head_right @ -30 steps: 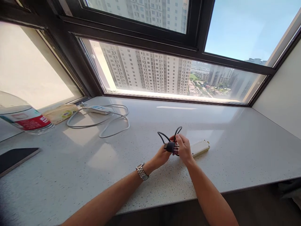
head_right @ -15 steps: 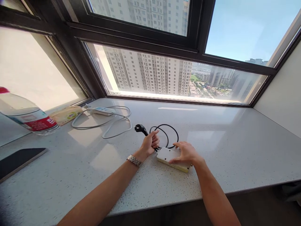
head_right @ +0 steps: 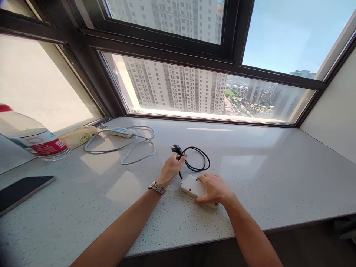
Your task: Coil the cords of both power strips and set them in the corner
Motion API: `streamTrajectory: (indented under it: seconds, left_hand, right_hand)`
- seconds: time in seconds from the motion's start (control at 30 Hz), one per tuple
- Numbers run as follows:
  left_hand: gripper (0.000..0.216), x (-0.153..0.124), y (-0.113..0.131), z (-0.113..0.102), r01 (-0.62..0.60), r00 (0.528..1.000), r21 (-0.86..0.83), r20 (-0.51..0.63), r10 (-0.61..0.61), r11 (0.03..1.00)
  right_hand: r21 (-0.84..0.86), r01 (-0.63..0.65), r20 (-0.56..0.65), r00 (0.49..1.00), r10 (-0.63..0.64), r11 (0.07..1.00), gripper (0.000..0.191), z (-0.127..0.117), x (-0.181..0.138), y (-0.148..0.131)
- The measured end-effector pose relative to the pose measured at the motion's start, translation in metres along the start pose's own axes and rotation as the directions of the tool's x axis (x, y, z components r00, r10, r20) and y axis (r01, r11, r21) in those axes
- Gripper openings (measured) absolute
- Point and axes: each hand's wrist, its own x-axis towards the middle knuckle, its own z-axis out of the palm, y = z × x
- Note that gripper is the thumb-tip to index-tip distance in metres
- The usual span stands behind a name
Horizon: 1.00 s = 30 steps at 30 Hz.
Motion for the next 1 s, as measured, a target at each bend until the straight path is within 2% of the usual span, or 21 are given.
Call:
streamTrajectory:
  seconds: [0.13,0.2,0.3,0.37,0.5,0.57,0.67,0.73,0.87,1.0]
  left_hand:
    - [0.039,0.001,-0.003,-0.001,-0.069,0.996,0.135,0.065,0.061,0.988]
    - [0.036,0.001,-0.005,0.0,-0.096,0.995,0.16,0.025,0.094,0.982]
    - [0.033,0.002,-0.005,0.004,-0.207,0.971,0.217,-0.076,0.228,0.954]
    - [0.039,0.002,-0.006,0.007,-0.282,0.948,0.252,-0.074,0.309,0.926]
    - [0.052,0.003,-0.009,0.012,-0.362,0.932,0.294,0.089,0.352,0.885]
    - [0.053,0.005,-0.011,0.014,-0.395,0.918,0.313,0.175,0.356,0.864]
    - [0.052,0.006,-0.013,0.015,-0.44,0.895,0.346,0.246,0.372,0.829]
    - [0.05,0.006,-0.012,0.016,-0.47,0.878,0.369,0.287,0.382,0.802]
    - [0.049,0.0,-0.007,0.017,-0.555,0.826,0.38,0.354,0.438,0.74]
    - [0.046,-0.001,-0.007,0.017,-0.623,0.768,0.302,0.413,0.489,0.722]
  right_hand:
    - [0.03,-0.002,0.003,1.0,0.002,1.0,0.056,-0.005,-0.002,0.003]
    - [0.049,0.012,-0.002,1.0,-0.012,0.999,0.056,-0.008,-0.004,0.005]
    - [0.023,0.018,-0.047,0.999,-0.017,1.0,0.057,-0.012,-0.006,0.008]
    - [-0.012,0.016,-0.087,0.996,-0.017,1.0,0.057,-0.015,-0.007,0.009]
    - [-0.086,0.01,-0.124,0.992,-0.021,0.996,0.056,-0.017,-0.008,0.011]
    - [-0.109,0.022,-0.123,0.992,-0.035,0.994,0.056,-0.016,-0.005,0.013]
    - [-0.125,0.049,-0.104,0.993,-0.062,0.991,0.058,-0.01,0.003,0.016]
    - [-0.149,0.041,-0.112,0.992,-0.058,0.988,0.067,-0.005,0.011,0.018]
    - [-0.232,0.027,-0.138,0.989,-0.061,0.972,0.097,0.005,0.026,0.017]
    - [-0.205,0.004,-0.106,0.994,-0.026,0.979,0.106,0.007,0.033,0.015]
